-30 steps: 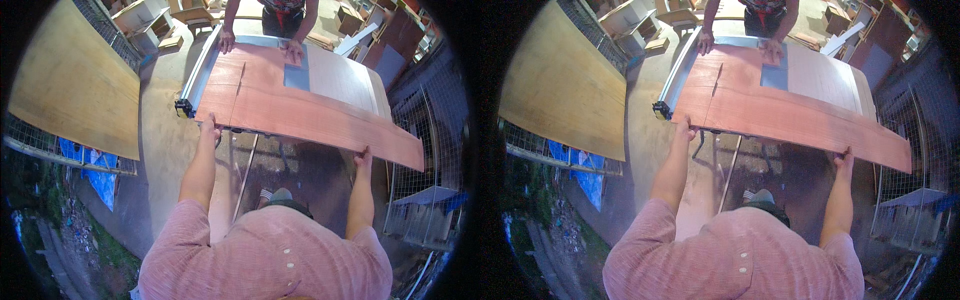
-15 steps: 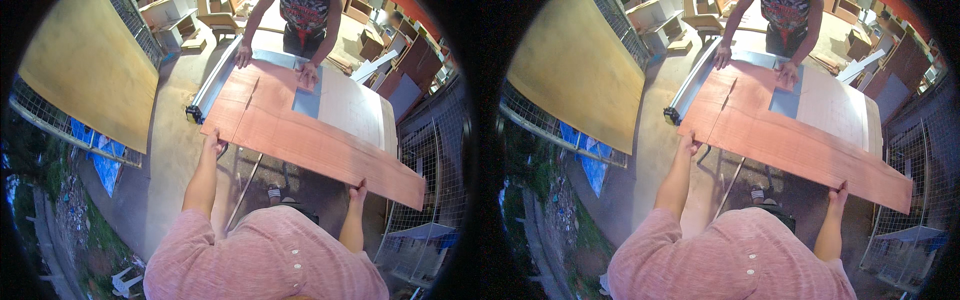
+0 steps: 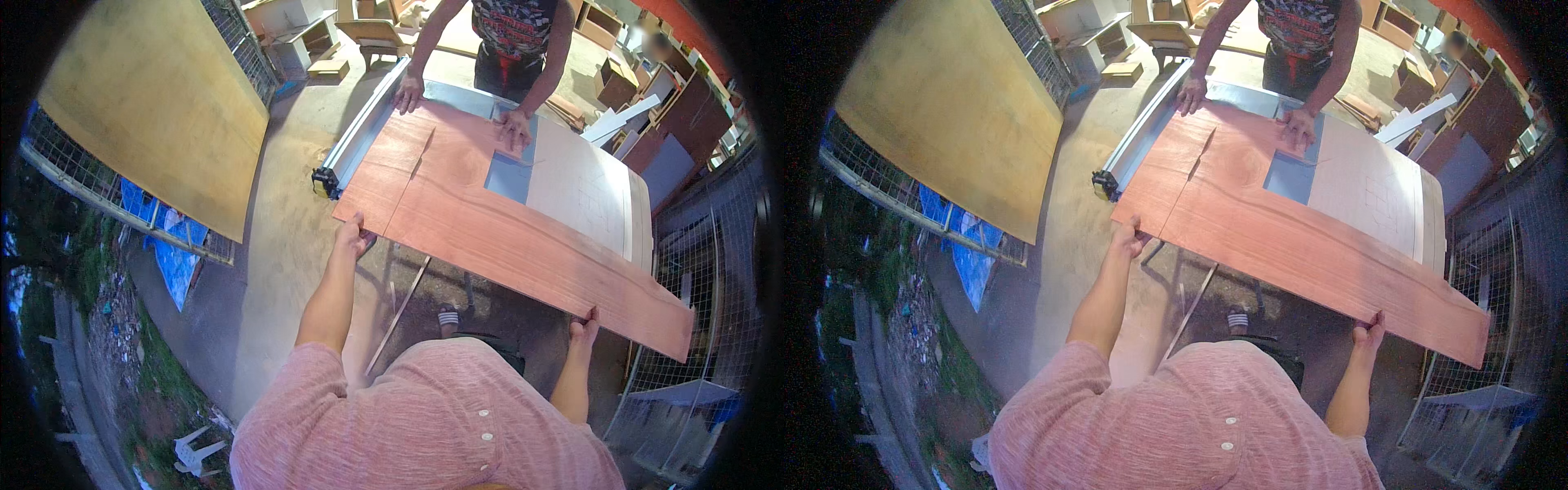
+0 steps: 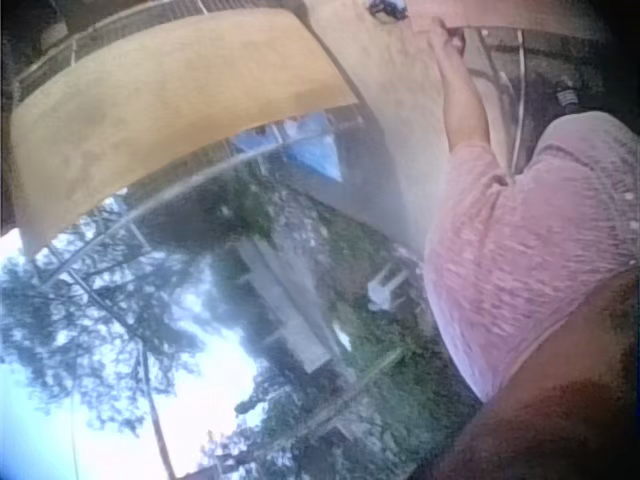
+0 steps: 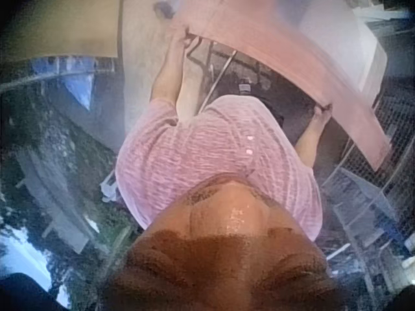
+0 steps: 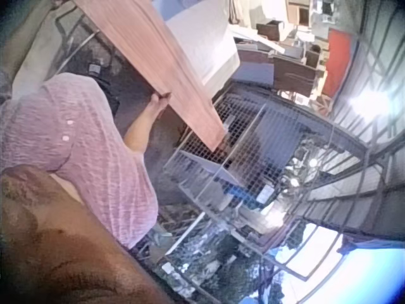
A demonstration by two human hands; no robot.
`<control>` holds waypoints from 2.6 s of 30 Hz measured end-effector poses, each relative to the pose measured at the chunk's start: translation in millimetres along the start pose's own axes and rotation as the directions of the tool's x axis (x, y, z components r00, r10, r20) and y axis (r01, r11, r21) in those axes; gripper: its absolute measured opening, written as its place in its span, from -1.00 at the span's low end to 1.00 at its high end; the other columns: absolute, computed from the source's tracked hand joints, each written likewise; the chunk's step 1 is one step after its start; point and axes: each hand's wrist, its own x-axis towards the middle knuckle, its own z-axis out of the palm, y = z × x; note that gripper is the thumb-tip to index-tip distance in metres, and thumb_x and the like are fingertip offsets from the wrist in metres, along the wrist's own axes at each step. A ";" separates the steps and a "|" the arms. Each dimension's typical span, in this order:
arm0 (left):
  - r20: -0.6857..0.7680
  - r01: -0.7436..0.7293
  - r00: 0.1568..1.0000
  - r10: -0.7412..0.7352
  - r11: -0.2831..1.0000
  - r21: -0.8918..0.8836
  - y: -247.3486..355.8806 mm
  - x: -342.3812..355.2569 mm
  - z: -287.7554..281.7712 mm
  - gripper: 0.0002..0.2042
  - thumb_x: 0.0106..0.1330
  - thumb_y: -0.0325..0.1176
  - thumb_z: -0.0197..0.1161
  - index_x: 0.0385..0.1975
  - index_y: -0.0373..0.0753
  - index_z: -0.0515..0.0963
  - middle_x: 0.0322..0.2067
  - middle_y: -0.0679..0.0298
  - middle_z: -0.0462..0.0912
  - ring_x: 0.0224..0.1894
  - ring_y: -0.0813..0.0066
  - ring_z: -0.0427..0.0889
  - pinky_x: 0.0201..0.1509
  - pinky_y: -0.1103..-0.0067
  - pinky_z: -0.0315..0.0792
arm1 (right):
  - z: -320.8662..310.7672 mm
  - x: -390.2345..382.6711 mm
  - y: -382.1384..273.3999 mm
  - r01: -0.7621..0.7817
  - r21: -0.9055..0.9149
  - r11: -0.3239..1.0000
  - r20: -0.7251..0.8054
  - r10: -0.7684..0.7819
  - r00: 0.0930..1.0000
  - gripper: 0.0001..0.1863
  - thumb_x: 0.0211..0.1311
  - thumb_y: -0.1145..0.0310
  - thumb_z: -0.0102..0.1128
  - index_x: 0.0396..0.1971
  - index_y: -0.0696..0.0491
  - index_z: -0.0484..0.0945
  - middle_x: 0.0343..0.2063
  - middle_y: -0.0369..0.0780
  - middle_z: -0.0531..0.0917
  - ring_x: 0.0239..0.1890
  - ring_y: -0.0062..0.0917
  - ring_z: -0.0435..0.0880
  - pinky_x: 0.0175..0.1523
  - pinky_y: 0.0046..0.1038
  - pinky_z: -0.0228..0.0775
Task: The person assists a coworker in cutting a large sheet of plywood on a table saw. The camera wearer positions the wood, guides it through the saw blade, and removes the cut pieces. The coworker operates the saw and helps guide the wood.
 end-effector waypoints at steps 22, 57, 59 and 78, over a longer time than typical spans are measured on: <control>-0.021 0.018 1.000 -0.019 1.000 -0.023 1.1 -22.0 -0.6 -0.80 0.32 -0.30 0.03 -0.13 -0.20 0.43 -0.22 0.21 0.56 -0.15 0.25 0.55 -0.04 0.22 0.43 | -23.7 0.5 -4.8 0.045 -0.018 0.999 0.025 -0.044 0.999 -0.83 0.23 0.37 0.02 -0.25 0.09 0.51 -0.26 -0.24 0.64 -0.13 -0.46 0.59 0.03 -0.28 0.43; 0.006 -0.004 1.000 0.004 0.999 0.037 -1.0 -38.2 -24.1 -0.77 0.31 -0.26 0.07 -0.14 -0.23 0.42 -0.24 0.20 0.56 -0.19 0.25 0.58 -0.10 0.23 0.50 | -39.6 -17.7 -6.5 -0.002 0.027 1.000 0.041 0.001 0.999 -0.69 0.28 0.31 -0.10 -0.02 0.08 0.40 -0.03 -0.17 0.53 0.06 -0.31 0.46 0.13 -0.09 0.31; -0.016 0.004 1.000 -0.003 0.998 0.055 -2.4 -39.5 -25.4 -0.77 0.30 -0.26 0.08 -0.14 -0.22 0.42 -0.25 0.20 0.56 -0.19 0.25 0.58 -0.10 0.24 0.50 | -41.7 -21.1 -6.4 0.007 0.031 1.000 0.024 -0.008 1.000 -0.69 0.29 0.32 -0.10 -0.02 0.08 0.40 -0.03 -0.17 0.53 0.06 -0.31 0.46 0.12 -0.08 0.32; -0.012 -0.012 1.000 0.013 0.999 0.047 -2.8 -51.0 -32.3 -0.79 0.29 -0.27 0.10 -0.16 -0.20 0.41 -0.30 0.23 0.55 -0.21 0.25 0.58 -0.13 0.25 0.50 | -38.3 -33.2 -4.9 0.020 0.038 0.999 -0.005 -0.020 1.000 -0.72 0.26 0.36 -0.08 -0.06 0.10 0.41 -0.07 -0.17 0.55 0.02 -0.32 0.50 0.10 -0.11 0.36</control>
